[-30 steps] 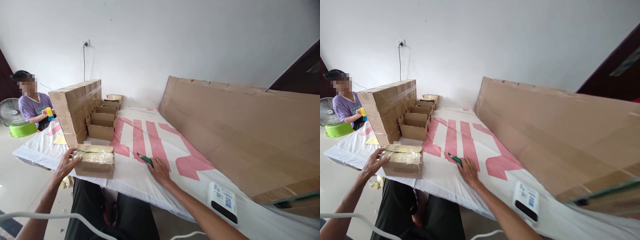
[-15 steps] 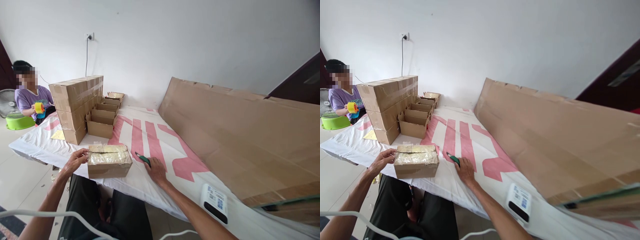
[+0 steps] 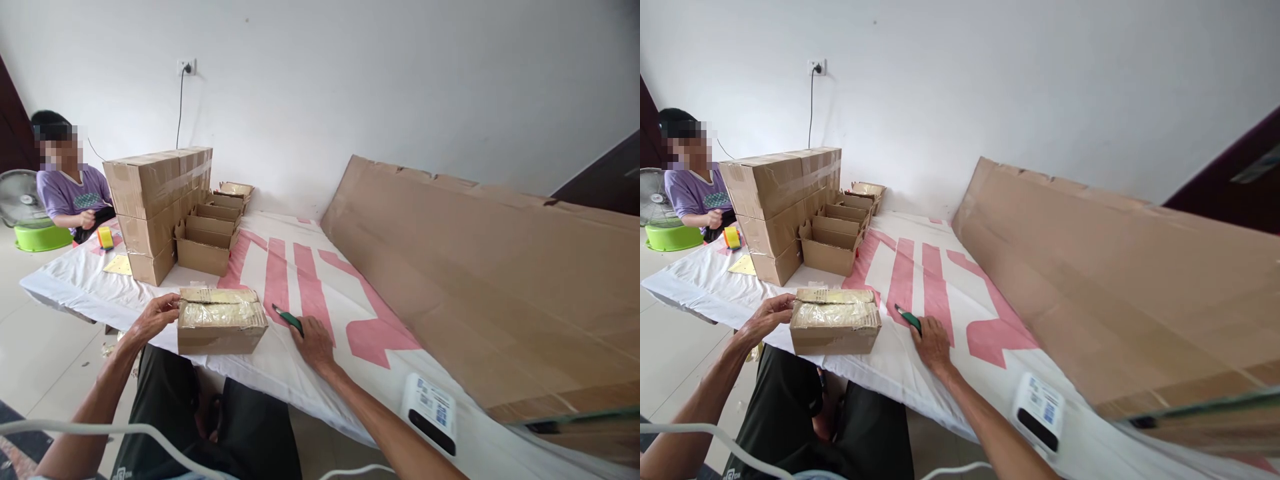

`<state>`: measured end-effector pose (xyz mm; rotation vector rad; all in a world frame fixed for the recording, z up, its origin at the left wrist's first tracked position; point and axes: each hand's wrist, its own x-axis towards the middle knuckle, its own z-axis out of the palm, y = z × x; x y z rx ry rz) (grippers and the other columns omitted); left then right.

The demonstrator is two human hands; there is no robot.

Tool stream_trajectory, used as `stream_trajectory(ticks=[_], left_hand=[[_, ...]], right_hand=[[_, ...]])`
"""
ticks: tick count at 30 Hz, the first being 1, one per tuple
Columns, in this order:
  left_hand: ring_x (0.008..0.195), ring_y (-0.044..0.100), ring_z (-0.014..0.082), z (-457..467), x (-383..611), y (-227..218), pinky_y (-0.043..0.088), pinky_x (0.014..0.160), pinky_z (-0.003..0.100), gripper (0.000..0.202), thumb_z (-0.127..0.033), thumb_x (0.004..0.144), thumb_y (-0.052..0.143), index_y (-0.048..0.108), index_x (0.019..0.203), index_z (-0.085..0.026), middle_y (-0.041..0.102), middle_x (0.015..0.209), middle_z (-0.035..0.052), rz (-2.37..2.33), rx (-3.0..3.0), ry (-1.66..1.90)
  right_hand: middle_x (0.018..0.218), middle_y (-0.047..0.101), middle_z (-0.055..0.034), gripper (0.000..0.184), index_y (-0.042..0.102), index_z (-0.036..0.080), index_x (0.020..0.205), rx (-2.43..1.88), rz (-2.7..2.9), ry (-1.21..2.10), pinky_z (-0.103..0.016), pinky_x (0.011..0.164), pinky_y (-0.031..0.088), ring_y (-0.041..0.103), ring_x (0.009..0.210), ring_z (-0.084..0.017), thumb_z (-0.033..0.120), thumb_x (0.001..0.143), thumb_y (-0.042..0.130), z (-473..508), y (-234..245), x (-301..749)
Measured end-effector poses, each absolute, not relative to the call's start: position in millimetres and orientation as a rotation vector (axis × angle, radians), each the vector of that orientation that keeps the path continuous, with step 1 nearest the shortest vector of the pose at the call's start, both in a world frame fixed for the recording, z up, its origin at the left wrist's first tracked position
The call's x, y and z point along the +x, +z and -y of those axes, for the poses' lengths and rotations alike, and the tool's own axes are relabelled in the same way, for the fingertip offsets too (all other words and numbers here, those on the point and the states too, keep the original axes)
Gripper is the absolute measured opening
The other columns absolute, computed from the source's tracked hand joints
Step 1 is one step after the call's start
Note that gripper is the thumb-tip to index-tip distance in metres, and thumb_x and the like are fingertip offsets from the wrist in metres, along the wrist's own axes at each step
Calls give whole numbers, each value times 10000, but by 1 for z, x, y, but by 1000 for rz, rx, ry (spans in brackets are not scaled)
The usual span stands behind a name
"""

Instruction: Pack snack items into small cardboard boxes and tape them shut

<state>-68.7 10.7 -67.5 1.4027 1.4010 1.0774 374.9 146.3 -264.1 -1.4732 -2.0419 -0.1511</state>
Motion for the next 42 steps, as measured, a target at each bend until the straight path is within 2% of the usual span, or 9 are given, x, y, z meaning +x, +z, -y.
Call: stream_trajectory(ticks=[7,11,15,18,21,26,32,38,42], left_hand=[[915,705,246,-8,-69,-65,551,844,349,453,-431,780,788,826,1154,-179,795,964,58,-1433,1576,1072],[918,708,242,-9,-72,-70,578,890,384,485,-399,759,793,811,1200,-196,782,1057,65,-1475,1625,1025],[1060,707,277,-12,-72,-85,573,1015,446,465,-361,750,785,802,1195,-227,743,1178,84,-1514,1631,1104],[1164,681,297,-12,-68,-96,575,1029,454,473,-345,772,769,778,1234,-241,685,1223,95,-1537,1632,1182],[1193,663,300,-8,-63,-100,602,966,429,453,-359,816,763,757,1256,-252,648,1282,107,-1521,1633,1195],[1317,606,302,-4,-57,-95,572,1082,438,454,-303,804,776,761,1254,-249,650,1352,105,-1391,1692,1224],[1332,608,327,-5,-57,-100,623,808,319,646,-257,744,775,722,1388,-275,604,1490,122,-1392,1614,1188],[1307,635,326,-11,-59,-88,616,855,336,604,-223,723,731,760,1325,-256,677,1425,108,-1377,1640,1142],[1336,637,344,-23,-62,-68,603,976,386,524,-211,707,739,802,1227,-246,731,1363,100,-1321,1678,1082]], right_hand=[[967,690,-113,320,682,228,1006,-1501,2031,-102,-433,875,503,627,954,-303,421,1048,430,-144,-260,375],[984,721,-101,358,715,247,1055,-1479,2002,73,-404,848,518,666,970,-297,466,1035,433,-142,-245,373],[1050,755,-121,481,738,222,1167,-1423,1862,352,-384,770,530,701,942,-296,551,1022,419,-145,-197,352],[961,751,-99,524,755,195,1152,-1234,1871,488,-383,799,552,687,881,-273,595,1029,438,-140,-141,320],[1024,778,-81,478,770,199,1185,-1013,1993,638,-365,815,559,693,911,-250,568,1043,501,-125,-85,283],[1081,814,-69,371,791,205,1168,-738,2271,856,-354,865,557,719,954,-227,481,1045,575,-99,-26,243],[890,784,-33,337,813,196,1043,-740,2389,882,-301,730,499,671,791,-185,452,1014,595,-97,-6,234],[937,813,-36,325,832,208,1086,-780,2495,828,-293,732,483,682,800,-179,435,1029,607,-101,3,228],[955,824,-32,282,843,223,1073,-832,2560,739,-294,747,460,695,817,-178,373,1026,610,-105,12,221]])
